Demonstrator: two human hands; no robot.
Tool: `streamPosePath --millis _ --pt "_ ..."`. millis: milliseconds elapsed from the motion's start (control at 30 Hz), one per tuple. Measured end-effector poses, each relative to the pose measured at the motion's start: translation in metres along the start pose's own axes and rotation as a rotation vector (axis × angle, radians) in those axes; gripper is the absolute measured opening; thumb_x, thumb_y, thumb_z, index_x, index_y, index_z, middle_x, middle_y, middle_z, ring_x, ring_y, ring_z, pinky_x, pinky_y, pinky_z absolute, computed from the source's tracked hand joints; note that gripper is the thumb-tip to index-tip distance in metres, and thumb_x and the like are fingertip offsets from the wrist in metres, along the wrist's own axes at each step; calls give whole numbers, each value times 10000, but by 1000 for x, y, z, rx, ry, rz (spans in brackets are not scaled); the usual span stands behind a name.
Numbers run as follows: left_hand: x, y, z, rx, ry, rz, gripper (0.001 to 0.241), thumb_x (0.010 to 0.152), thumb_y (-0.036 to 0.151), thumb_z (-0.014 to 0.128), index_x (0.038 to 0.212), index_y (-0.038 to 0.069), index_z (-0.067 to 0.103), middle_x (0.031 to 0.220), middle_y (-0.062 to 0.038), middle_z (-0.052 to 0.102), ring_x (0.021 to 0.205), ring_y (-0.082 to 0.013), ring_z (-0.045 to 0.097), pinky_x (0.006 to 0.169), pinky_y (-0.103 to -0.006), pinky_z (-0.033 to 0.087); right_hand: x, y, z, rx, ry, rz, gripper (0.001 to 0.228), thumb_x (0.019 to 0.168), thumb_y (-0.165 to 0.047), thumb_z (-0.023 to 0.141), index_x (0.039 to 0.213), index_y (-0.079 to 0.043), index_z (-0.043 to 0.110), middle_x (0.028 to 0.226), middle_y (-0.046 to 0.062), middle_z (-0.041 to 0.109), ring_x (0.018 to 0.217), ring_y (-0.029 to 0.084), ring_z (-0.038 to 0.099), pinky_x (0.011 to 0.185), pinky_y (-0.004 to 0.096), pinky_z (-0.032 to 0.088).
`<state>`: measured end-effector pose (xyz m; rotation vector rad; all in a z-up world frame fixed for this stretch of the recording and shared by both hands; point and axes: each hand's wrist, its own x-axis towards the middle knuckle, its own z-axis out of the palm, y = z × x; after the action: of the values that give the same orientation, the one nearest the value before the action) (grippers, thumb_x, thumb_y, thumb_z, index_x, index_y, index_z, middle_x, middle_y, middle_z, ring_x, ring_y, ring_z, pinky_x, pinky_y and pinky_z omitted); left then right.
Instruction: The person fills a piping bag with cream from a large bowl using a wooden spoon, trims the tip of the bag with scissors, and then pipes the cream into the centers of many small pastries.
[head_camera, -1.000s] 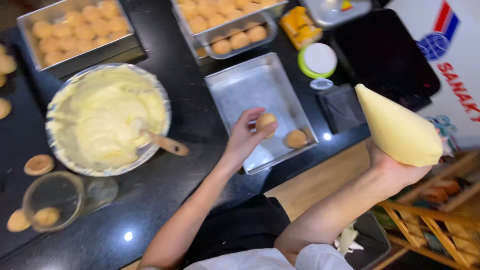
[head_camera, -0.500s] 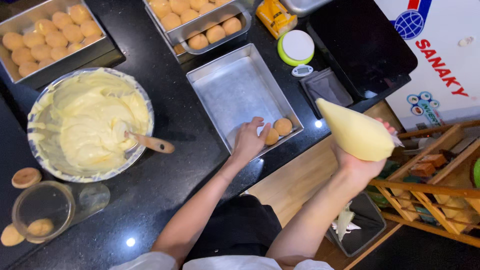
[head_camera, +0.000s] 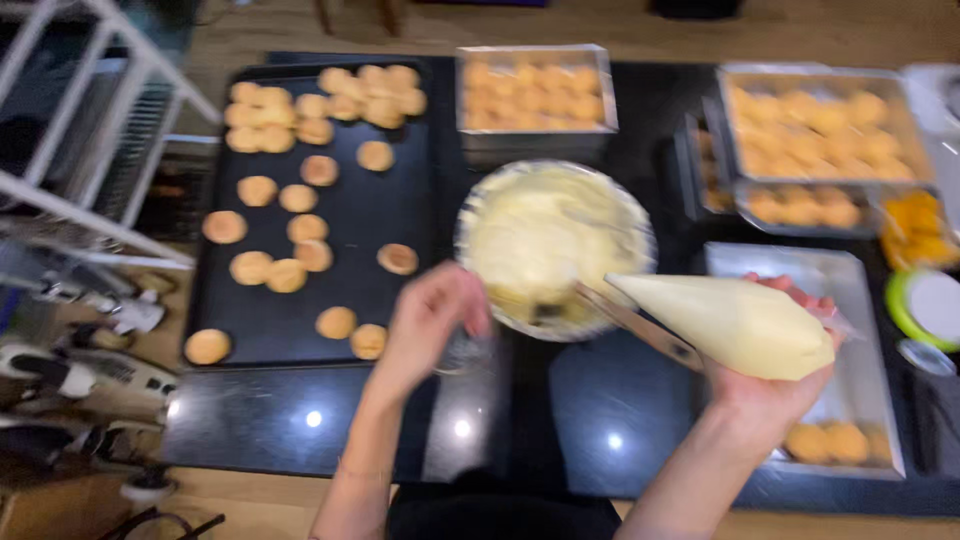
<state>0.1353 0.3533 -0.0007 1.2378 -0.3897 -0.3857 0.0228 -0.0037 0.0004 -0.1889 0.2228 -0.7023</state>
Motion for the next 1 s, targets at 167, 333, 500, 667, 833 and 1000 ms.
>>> streamPosePath --millis 167,333,500,667,833,1000 --pt "60 -59 -205 796 535 140 213 980 164 684 1109 11 611 942 -89 699 783 -160 670 699 -309 549 6 82 0 14 78 50 194 996 -170 609 818 -98 639 888 54 689 1000 258 680 1085 478 538" --pt "140 -128 -295 971 465 97 153 972 164 711 1054 45 660 964 -138 693 865 -269 703 792 -391 565 14 105 -45 136 294 100 203 1009 -249 590 853 -132 647 832 54 720 929 272 728 1048 508 558" --pt "233 -151 -306 1081 449 285 237 946 111 706 1158 62 613 1148 -168 616 1118 -398 580 961 -479 484 16 80 -100 208 44 123 258 1117 -323 536 1087 -86 634 925 89 691 843 250 657 895 370 516" --pt "304 -143 -311 1248 332 510 502 812 138 765 1257 52 550 1274 -155 564 1214 -378 530 1018 -478 444 -13 67 -125 29 172 -107 235 1112 -308 556 1037 -95 622 907 72 675 853 247 653 946 393 514" --pt "328 -133 -315 1504 98 439 628 757 133 816 1330 60 568 1274 -122 585 1209 -339 531 1018 -462 472 -40 81 -111 -110 219 -268 226 1107 -292 575 986 -105 610 888 56 659 862 243 649 997 415 511" --pt "270 -101 -263 389 427 237 395 942 189 723 1298 47 623 1147 -79 738 1047 -189 731 895 -311 590 -46 97 -63 -190 146 -347 233 1102 -277 595 936 -114 598 869 39 643 872 239 645 1047 438 508"
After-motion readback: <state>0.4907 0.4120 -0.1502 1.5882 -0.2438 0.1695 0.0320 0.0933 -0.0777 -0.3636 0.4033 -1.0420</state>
